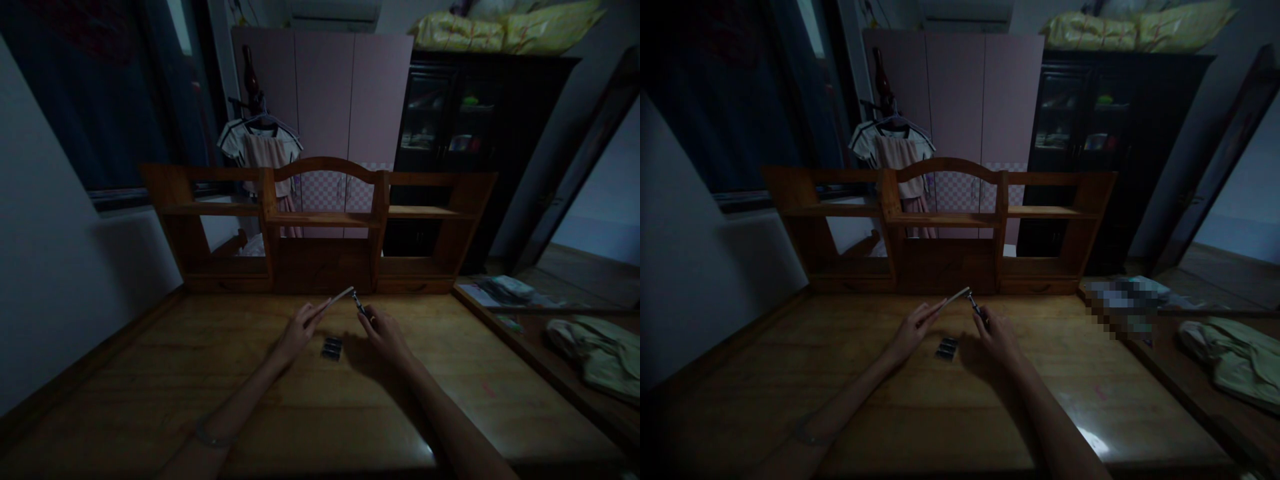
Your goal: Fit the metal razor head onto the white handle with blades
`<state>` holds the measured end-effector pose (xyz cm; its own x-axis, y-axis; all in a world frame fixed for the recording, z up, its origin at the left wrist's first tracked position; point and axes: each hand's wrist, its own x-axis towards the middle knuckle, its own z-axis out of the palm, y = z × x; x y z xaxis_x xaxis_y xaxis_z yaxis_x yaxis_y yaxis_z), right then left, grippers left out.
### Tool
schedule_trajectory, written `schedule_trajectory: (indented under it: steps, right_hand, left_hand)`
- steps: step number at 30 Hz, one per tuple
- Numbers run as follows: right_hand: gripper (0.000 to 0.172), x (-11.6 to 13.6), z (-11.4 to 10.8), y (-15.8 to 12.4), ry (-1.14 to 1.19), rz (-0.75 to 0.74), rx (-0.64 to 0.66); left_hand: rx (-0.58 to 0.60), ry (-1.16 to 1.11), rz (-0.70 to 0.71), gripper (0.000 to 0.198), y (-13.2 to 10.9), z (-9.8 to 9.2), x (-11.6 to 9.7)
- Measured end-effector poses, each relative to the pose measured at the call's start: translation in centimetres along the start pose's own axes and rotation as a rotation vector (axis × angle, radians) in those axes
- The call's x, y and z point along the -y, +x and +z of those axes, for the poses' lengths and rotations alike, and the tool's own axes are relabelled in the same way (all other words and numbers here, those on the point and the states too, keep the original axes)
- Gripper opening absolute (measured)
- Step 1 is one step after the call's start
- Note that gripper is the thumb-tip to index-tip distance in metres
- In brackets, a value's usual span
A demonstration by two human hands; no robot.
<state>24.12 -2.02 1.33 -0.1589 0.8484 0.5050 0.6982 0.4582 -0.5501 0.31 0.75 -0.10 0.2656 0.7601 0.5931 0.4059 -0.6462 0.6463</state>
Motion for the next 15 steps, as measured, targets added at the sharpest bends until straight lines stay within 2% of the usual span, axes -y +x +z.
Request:
schedule_trajectory:
  steps: [15]
  right_hand:
    - [0.031,-0.05,0.08,0.03,-0.004,-0.002,-0.003]
  left_hand:
    - [-0.035,0.008,0.000,0.038,0.09,-0.06,-0.02]
